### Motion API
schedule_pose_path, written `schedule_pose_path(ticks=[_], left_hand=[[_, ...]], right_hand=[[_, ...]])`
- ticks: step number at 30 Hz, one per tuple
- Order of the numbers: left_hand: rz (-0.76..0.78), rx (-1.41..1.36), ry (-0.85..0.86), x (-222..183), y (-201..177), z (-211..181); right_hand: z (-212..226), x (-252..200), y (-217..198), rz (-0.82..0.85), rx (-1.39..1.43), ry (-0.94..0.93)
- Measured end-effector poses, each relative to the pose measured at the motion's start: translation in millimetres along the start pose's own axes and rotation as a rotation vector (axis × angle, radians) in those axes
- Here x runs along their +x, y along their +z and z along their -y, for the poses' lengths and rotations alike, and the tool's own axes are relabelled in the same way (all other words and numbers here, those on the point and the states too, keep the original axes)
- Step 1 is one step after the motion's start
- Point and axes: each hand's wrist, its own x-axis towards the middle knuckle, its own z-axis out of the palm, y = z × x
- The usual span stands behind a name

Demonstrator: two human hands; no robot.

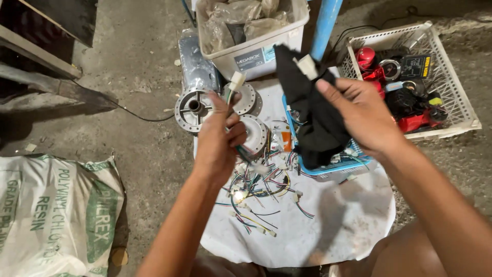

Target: Inspecting and organizing a motorcycle wiring harness and its connectors

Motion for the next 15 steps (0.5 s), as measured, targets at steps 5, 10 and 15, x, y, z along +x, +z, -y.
schedule_pose_path(ticks=[5, 10, 15], left_hand=[[-0.124, 0.216, 0.197, -15.1, 18.2, 7.8], [-0.170, 0.280, 0.243, -22.0, 14.3, 4.2], [-0.119, 0.208, 0.263, -25.5, 8.1, 3.5]], right_hand=[[5.6, -16.6, 42.3, 0.073, -0.037, -0.054], [-15.0, -17.6, 59.1, 0.188, -0.027, -0.050], [-11.0, -28.1, 64.4, 0.191, -0.008, -0.031]])
